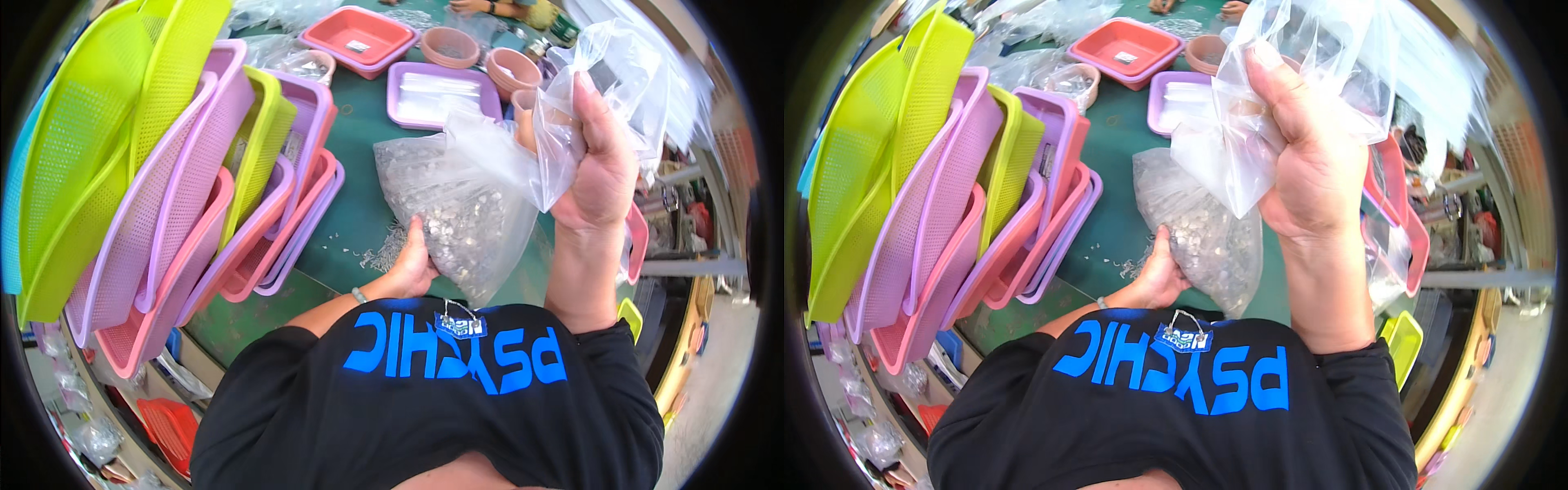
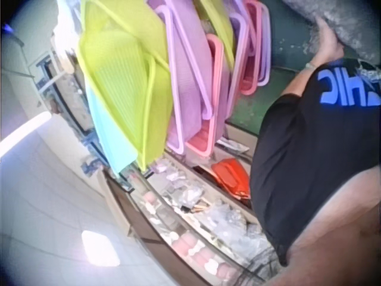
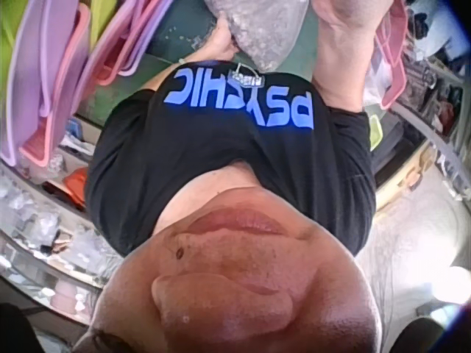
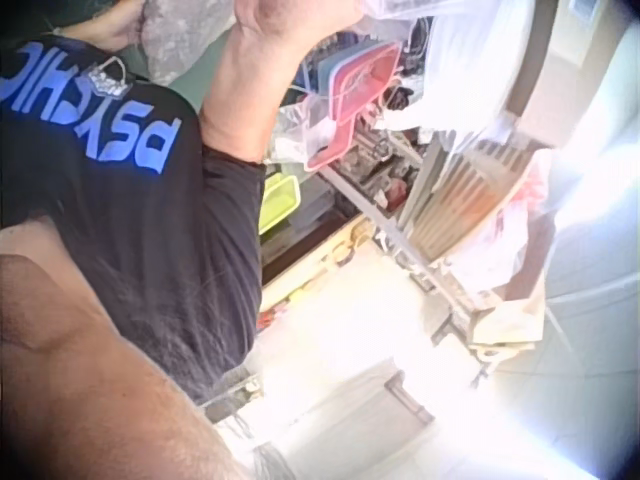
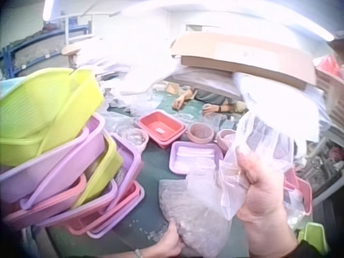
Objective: The person sorts small silver metal buckles from a yellow basket onto a table, then transfers them into a clear plastic bag. They move the filled bag to a shelf and return to the table to continue sorting more buckles from a purple basket.
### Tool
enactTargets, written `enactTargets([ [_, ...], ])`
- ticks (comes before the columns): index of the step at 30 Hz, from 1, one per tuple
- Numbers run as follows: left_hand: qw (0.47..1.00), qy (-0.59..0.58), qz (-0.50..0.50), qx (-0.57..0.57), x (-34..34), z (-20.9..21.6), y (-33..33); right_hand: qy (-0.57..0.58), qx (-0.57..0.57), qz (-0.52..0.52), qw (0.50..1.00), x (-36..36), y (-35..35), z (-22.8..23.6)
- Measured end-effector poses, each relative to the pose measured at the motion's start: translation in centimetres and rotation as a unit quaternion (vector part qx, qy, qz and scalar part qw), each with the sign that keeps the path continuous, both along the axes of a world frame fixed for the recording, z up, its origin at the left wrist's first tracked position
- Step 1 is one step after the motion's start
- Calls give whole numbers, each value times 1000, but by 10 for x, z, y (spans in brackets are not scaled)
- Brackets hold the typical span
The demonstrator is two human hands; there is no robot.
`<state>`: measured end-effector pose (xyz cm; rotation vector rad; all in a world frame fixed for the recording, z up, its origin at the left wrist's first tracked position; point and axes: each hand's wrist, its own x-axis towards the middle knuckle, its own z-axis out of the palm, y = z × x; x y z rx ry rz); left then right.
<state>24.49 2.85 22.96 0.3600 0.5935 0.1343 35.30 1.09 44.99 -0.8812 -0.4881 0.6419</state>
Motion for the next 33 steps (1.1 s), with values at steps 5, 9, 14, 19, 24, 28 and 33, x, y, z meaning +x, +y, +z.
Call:
enactTargets([
  [5, 990, -86, -109, -24, 23, -9, -41, -69, 7, -59, 996, 1, -55, 10],
  [9, 980, -32, -181, -71, 48, -22, -76, -121, -70, -108, 984, -4, -90, 4],
  [14, 948, 13, -300, -105, 68, -82, -110, -50, -163, -164, 972, 27, -138, -54],
  [19, 931, 116, -342, -44, 59, -104, -128, -190, -151, 5, 970, 48, -212, -96],
  [24, 911, 155, -374, 81, 46, -84, -115, -201, -161, 72, 964, 54, -225, -109],
  [28, 841, 124, -465, 245, 31, -74, -88, -209, -213, -4, 955, 43, -227, -119],
  [33, 675, 96, -344, 646, 4, -42, -65, -178, -231, -58, 955, 39, -239, -132],
])
